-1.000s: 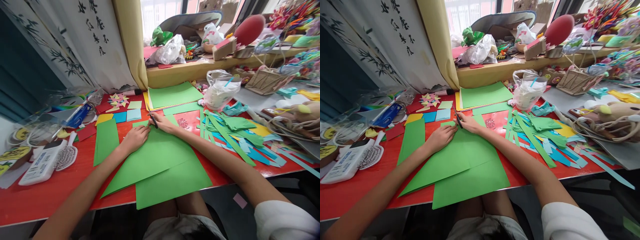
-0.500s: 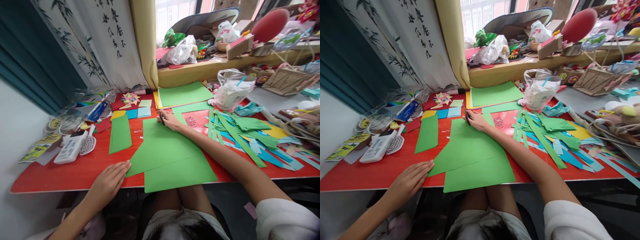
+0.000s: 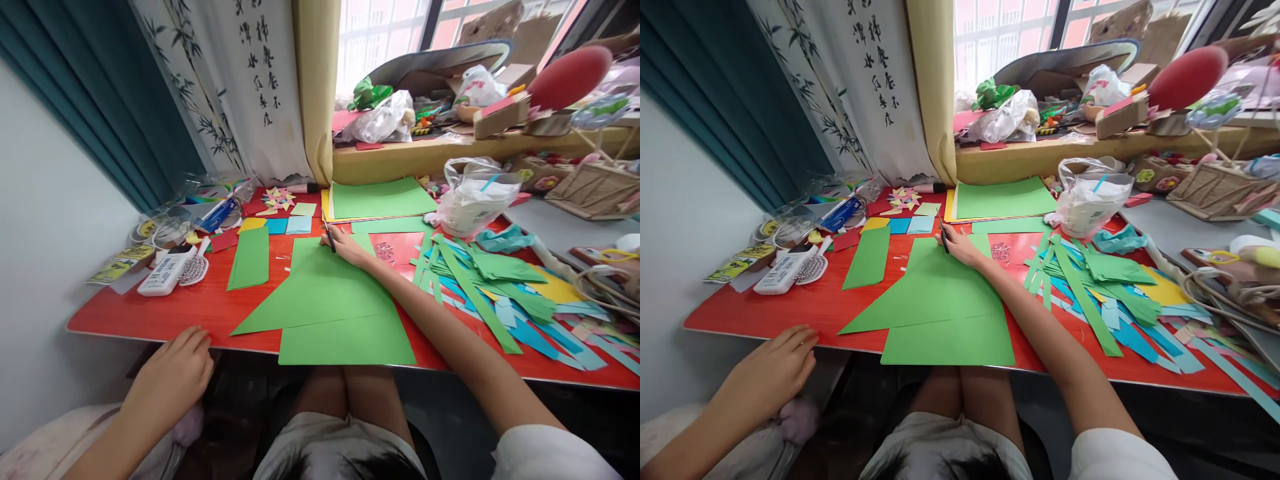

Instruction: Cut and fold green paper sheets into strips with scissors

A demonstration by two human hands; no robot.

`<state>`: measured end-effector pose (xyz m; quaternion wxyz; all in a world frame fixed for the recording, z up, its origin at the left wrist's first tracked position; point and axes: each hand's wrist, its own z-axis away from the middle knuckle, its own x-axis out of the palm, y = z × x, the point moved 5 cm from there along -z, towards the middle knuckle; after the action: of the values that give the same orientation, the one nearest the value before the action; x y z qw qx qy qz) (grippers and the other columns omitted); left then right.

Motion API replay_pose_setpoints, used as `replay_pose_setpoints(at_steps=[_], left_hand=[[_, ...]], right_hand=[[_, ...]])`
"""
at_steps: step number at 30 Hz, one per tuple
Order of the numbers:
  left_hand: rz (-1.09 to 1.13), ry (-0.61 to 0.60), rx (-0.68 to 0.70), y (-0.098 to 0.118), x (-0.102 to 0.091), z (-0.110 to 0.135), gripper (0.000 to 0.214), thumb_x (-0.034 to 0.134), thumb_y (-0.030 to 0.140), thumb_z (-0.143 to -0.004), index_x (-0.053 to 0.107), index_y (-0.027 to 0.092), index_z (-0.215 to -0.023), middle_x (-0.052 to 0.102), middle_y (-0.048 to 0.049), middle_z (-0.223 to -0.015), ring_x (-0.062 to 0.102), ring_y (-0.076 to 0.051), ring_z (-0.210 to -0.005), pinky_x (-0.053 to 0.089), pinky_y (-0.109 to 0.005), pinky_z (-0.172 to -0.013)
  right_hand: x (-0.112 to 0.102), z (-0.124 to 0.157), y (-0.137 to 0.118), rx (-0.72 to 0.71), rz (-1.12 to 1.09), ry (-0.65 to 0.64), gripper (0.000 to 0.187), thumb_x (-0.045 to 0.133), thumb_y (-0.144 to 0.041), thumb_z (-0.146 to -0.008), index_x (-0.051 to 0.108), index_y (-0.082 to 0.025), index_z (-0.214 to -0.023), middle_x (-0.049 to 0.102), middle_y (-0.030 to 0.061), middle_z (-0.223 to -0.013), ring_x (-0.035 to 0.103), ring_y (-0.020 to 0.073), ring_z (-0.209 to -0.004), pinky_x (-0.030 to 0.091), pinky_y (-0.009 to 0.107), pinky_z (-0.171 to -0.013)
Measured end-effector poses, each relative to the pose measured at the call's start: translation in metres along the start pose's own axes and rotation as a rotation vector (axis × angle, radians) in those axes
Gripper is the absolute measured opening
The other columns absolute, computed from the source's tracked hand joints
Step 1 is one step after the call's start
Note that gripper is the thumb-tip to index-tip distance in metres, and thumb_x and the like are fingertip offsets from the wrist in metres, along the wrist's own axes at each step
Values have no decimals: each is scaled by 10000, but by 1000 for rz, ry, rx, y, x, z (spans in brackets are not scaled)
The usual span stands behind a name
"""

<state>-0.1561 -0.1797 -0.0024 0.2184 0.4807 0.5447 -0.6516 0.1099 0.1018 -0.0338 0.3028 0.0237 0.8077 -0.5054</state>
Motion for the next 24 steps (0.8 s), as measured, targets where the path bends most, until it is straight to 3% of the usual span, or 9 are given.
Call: replay_pose_setpoints(at_steps=[2,7,10,13,15,19,24], left_hand=[[9,-63,-81,3,-10,-17,340,364,96,-832,704,106,-817,664,-177,-1067,561,-341,-1085,451,-470,-874],[264,-126,-264,23,-22,-79,435,338,392,-923,566,86,-1130,598,-180,-1118,546,-306,-1078,453,-389,-807],[495,-235,-330,24,-7,-102,436,460,488,-842,550,105,-1031,585,-158,-1046,558,-294,-998,439,-343,-724],[731,-303,-407,13,14,-112,388,563,533,-725,516,164,-835,582,-77,-885,563,-240,-847,405,-295,-664],[812,-322,-413,6,25,-114,368,546,547,-704,460,190,-706,544,-30,-768,537,-206,-736,373,-279,-622],[938,-224,-471,-9,24,-118,299,423,499,-771,462,206,-729,538,2,-701,526,-189,-686,353,-272,-612],[977,15,-570,-38,-1,-138,269,512,445,-741,578,206,-847,638,-19,-765,562,-196,-708,372,-272,-625]], right_hand=[[-1,1,-1,-9,-35,24,557,436,-562,-848,453,-185,-1258,620,100,-1110,486,252,-1150,298,460,-1028],[-9,8,-2,-13,-151,137,530,446,-575,-842,475,-188,-1202,635,73,-973,575,212,-936,417,382,-880],[-17,12,-4,-13,-230,232,511,400,-577,-865,459,-180,-1182,635,59,-896,585,184,-867,429,344,-833],[-25,14,-5,-11,-301,327,500,404,-579,-863,450,-175,-1154,633,64,-888,582,173,-861,430,319,-812],[-29,16,-4,-7,-343,383,500,412,-583,-857,440,-174,-1143,632,73,-900,580,171,-863,430,311,-801],[-37,19,-1,-3,-399,444,482,454,-579,-841,435,-188,-1123,621,60,-883,581,162,-846,431,293,-785],[-58,18,-12,-8,-432,508,446,444,-570,-851,422,-213,-1117,584,32,-863,575,139,-795,444,269,-726]])
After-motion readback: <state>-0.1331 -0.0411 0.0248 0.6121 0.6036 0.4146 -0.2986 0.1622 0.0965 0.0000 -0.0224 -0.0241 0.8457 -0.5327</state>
